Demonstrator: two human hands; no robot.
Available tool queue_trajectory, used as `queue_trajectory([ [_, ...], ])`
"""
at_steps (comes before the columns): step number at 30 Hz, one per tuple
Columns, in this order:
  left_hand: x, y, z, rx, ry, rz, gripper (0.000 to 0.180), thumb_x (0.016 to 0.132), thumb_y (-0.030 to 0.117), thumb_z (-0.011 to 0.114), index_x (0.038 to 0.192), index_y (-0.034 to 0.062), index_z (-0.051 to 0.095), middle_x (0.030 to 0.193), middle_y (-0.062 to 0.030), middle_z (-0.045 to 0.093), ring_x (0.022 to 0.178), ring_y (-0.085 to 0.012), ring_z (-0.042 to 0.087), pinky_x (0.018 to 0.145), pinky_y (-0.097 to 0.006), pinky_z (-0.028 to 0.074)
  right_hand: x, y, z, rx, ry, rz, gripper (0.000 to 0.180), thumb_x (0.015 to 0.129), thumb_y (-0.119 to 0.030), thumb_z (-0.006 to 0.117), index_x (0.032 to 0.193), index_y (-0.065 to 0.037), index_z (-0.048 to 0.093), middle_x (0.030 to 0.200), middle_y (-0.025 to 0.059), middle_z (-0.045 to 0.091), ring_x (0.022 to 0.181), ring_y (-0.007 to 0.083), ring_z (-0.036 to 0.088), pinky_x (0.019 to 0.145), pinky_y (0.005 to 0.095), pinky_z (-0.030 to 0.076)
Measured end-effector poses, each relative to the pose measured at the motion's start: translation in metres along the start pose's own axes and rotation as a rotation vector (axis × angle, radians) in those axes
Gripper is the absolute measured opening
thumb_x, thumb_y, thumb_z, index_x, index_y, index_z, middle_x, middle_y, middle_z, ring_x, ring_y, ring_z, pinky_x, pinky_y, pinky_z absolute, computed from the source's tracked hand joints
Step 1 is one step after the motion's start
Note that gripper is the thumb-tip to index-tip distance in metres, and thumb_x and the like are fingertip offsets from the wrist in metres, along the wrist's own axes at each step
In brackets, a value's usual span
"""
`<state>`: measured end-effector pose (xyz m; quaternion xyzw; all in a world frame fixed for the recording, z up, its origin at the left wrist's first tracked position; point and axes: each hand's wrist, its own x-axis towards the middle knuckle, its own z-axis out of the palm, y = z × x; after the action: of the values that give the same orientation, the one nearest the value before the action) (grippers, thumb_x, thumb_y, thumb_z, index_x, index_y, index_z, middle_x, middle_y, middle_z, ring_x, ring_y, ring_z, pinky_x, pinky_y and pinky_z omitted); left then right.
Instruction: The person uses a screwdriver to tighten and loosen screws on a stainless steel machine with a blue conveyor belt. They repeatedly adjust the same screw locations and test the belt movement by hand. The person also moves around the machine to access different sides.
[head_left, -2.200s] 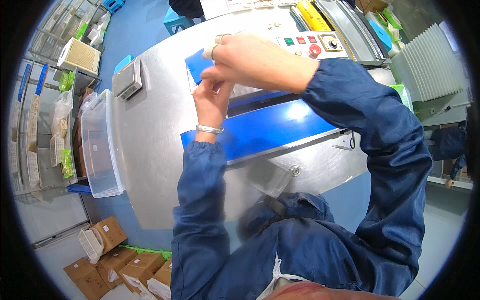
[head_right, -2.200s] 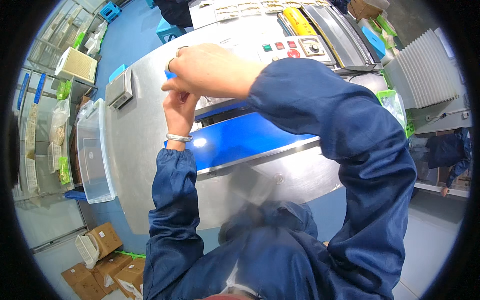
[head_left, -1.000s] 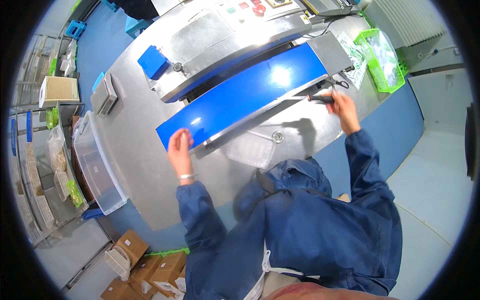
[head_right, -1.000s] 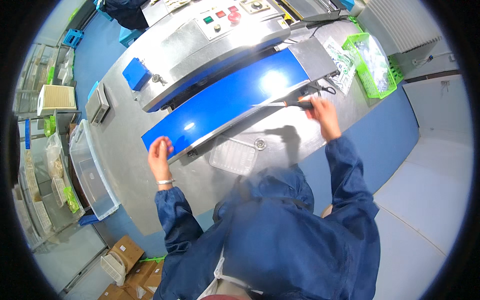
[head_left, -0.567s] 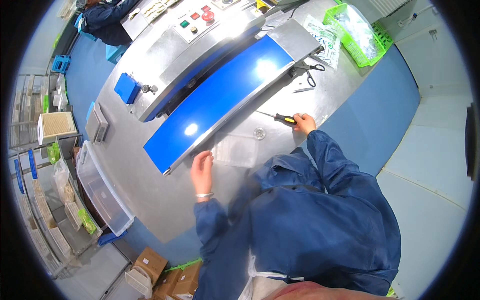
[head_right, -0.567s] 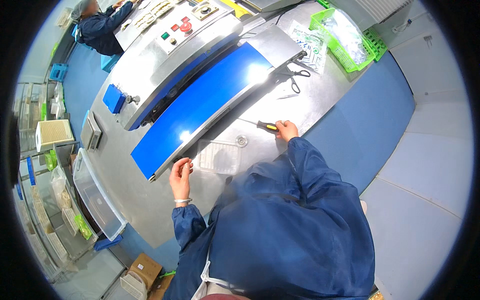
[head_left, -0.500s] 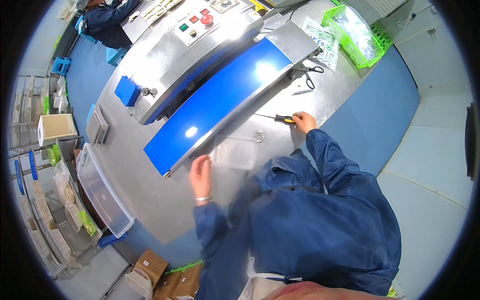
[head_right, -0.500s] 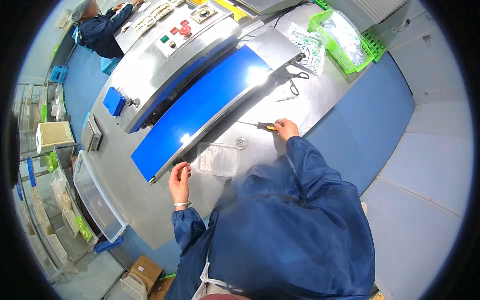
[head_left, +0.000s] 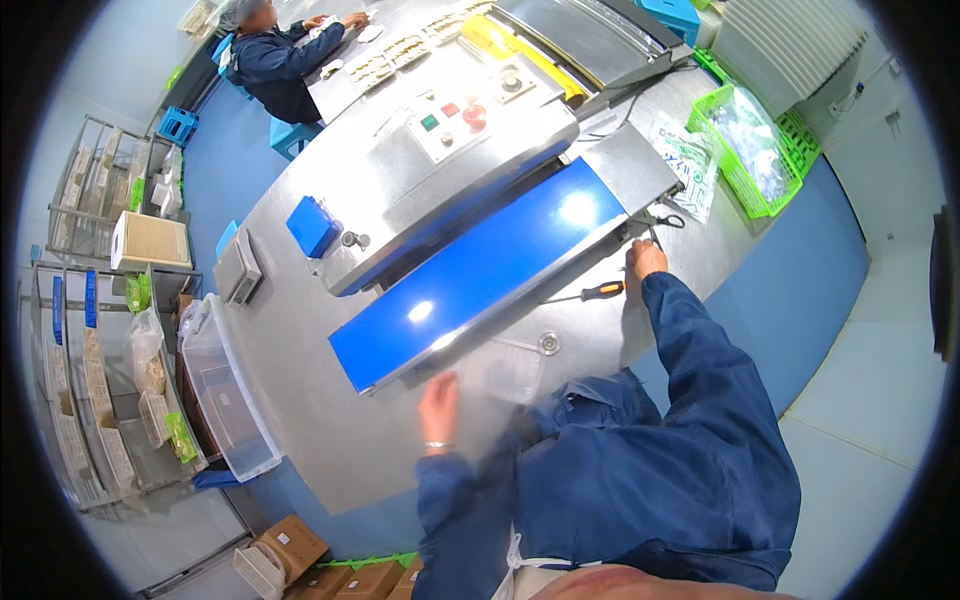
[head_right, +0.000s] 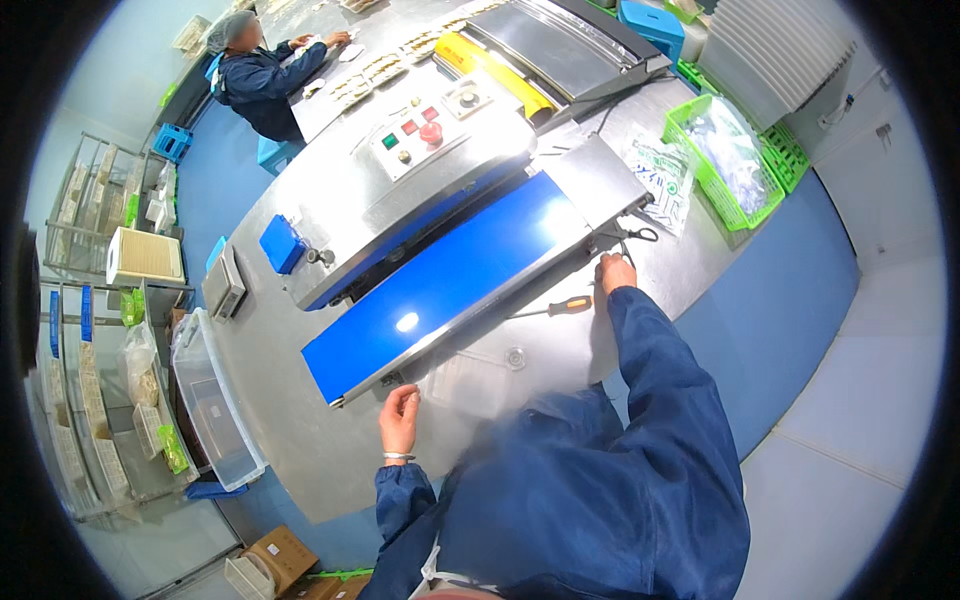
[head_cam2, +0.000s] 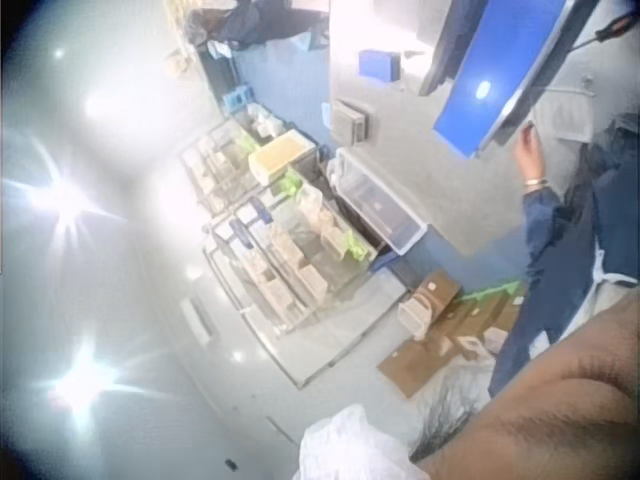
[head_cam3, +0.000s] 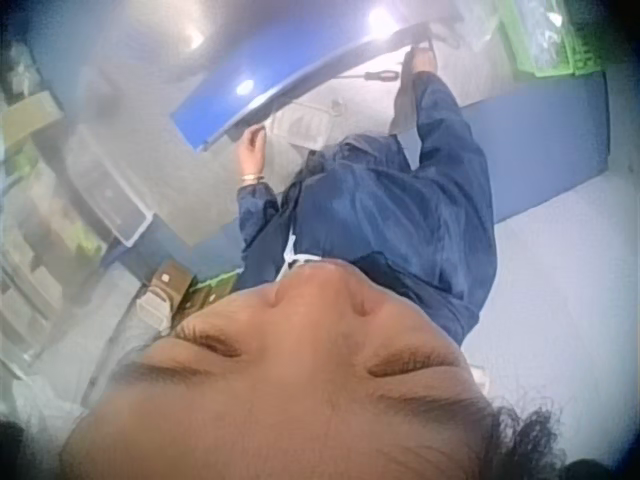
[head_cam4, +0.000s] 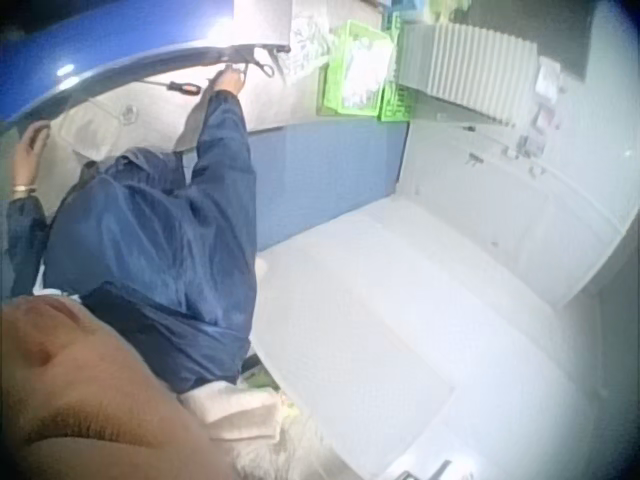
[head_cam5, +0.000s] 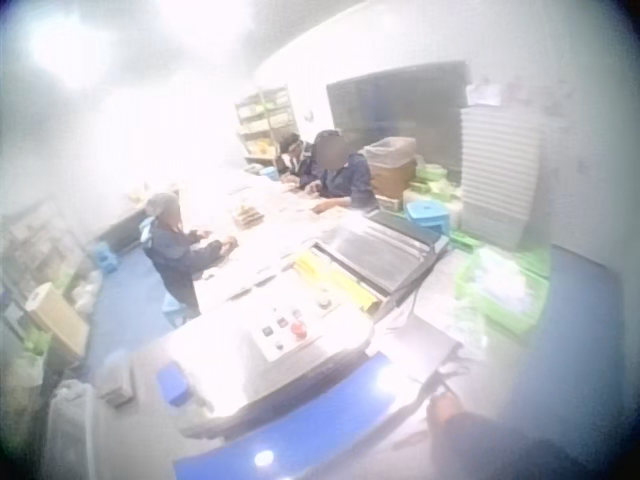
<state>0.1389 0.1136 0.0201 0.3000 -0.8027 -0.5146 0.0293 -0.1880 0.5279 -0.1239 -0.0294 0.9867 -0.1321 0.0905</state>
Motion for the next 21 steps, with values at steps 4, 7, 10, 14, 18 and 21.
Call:
queue_trajectory([
  [4, 0.01, 0.025, 0.016, -0.033, -0.047, 0.015, 0.018, 0.096, 0.013, 0.066, 0.111, 0.0036, 0.069, 0.1, -0.0014, 0.071, 0.093, -0.0089, 0.065, 0.083, -0.025, 0.052, 0.001, 0.0, -0.003, 0.085, 0.047, 0.057, 0.014, 0.088, -0.017, 0.063, 0.089, -0.003, 0.066, 0.093, 0.0224, 0.068, 0.09, 0.0411, 0.067, 0.077, 0.0509, 0.053],
  [7, 0.016, 0.047, 0.03, -0.058, -0.112, 0.01, 0.018, 0.096, 0.012, 0.066, 0.112, 0.0036, 0.069, 0.105, -0.0029, 0.072, 0.097, -0.0103, 0.066, 0.086, -0.026, 0.052, -0.012, -0.014, -0.023, 0.525, 0.026, 0.152, 0.012, 0.089, -0.012, 0.066, 0.094, -0.001, 0.068, 0.087, 0.0169, 0.071, 0.08, 0.0296, 0.07, 0.071, 0.0406, 0.055],
  [10, 0.017, 0.077, 0.051, -0.088, -0.176, 0.042, 0.021, 0.095, 0.011, 0.067, 0.115, 0.0033, 0.069, 0.107, -0.004, 0.073, 0.099, -0.0126, 0.067, 0.088, -0.028, 0.053, -0.049, -0.05, -0.056, 1.141, -0.47, 0.271, 0.019, 0.096, -0.019, 0.066, 0.105, -0.002, 0.065, 0.085, 0.0045, 0.067, 0.074, 0.0088, 0.064, 0.067, 0.0239, 0.055],
  [14, 0.005, 0.121, 0.08, -0.093, -0.224, 0.289, 0.027, 0.094, 0.01, 0.068, 0.119, 0.0024, 0.067, 0.114, -0.0071, 0.072, 0.105, -0.0173, 0.068, 0.09, -0.031, 0.054, -0.114, -0.135, -0.098, 1.339, -0.87, 0.036, 0.016, 0.097, -0.017, 0.066, 0.107, -0.006, 0.062, 0.093, 0.0038, 0.066, 0.076, 0.0102, 0.064, 0.067, 0.0232, 0.053],
  [18, -0.013, 0.144, 0.087, -0.467, -0.331, 0.114, 0.029, 0.093, 0.009, 0.069, 0.121, 0.0003, 0.067, 0.116, -0.0103, 0.071, 0.105, -0.0169, 0.068, 0.087, -0.03, 0.055, -0.161, -0.184, -0.135, 1.516, -0.947, -0.043, 0.019, 0.097, -0.019, 0.065, 0.108, -0.004, 0.063, 0.088, 0.0019, 0.065, 0.074, 0.0085, 0.06, 0.068, 0.0242, 0.05],
  [21, -0.015, 0.152, 0.083, -0.498, -0.303, 0.065, 0.027, 0.092, 0.009, 0.07, 0.117, -0.0016, 0.068, 0.109, -0.0106, 0.073, 0.099, -0.0157, 0.068, 0.086, -0.029, 0.055, -0.174, -0.196, -0.151, 1.52, -0.918, -0.031, 0.021, 0.096, -0.017, 0.067, 0.111, -0.004, 0.061, 0.087, 0.0024, 0.065, 0.075, 0.0085, 0.06, 0.067, 0.0244, 0.049],
])
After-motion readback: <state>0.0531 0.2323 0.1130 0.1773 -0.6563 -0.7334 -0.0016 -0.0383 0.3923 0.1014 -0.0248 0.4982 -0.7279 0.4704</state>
